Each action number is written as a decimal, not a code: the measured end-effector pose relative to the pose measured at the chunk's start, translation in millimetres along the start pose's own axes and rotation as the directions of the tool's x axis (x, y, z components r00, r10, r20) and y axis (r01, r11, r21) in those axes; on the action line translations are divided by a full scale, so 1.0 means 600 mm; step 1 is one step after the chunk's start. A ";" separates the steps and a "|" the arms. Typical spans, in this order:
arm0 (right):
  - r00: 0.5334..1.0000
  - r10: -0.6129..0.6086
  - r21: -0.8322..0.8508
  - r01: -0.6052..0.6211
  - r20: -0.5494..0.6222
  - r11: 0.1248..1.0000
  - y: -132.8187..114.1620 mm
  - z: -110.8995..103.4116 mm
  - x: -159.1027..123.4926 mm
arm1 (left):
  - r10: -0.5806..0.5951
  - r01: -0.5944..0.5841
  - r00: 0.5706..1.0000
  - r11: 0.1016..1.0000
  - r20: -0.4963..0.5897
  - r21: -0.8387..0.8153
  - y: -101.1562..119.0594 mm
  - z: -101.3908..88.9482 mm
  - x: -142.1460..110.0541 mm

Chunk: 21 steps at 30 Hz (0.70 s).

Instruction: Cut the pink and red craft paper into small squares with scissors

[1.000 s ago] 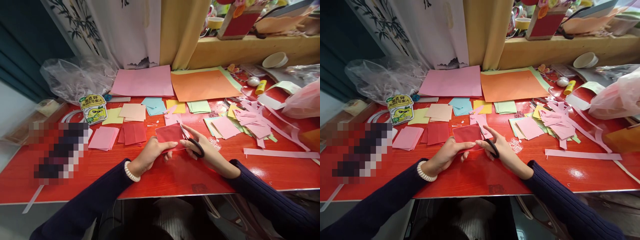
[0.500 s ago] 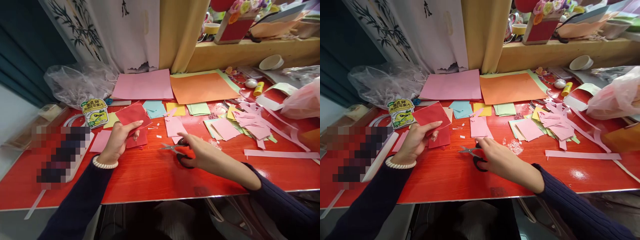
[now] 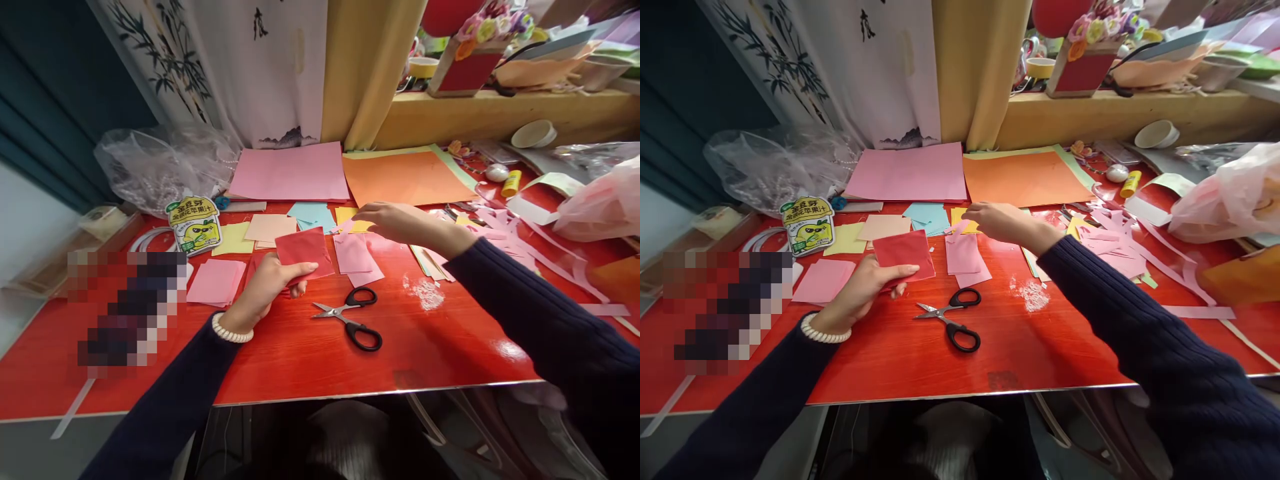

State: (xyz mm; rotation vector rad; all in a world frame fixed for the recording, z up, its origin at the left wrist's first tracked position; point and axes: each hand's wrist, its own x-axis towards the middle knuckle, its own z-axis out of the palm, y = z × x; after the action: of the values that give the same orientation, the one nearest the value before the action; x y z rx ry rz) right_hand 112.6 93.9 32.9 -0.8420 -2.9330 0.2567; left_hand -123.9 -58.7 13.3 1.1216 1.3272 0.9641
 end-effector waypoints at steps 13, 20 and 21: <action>0.988 0.016 -0.044 -0.010 0.152 0.999 0.014 0.028 0.081 | -0.048 0.034 0.993 0.991 0.106 0.130 0.008 0.011 -0.006; 0.987 0.041 -0.050 -0.034 0.155 0.998 0.019 0.040 0.081 | -0.047 0.031 0.992 0.991 0.121 0.132 0.004 0.013 -0.004; 0.987 0.040 -0.053 -0.032 0.153 0.998 0.019 0.040 0.080 | -0.050 0.033 0.991 0.990 0.121 0.133 0.003 0.013 -0.004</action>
State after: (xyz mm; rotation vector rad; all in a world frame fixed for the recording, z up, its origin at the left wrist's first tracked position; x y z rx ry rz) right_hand 75.0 125.5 8.7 -0.9231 -3.0814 0.2621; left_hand -115.8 -60.8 15.2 1.2289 1.3226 0.7732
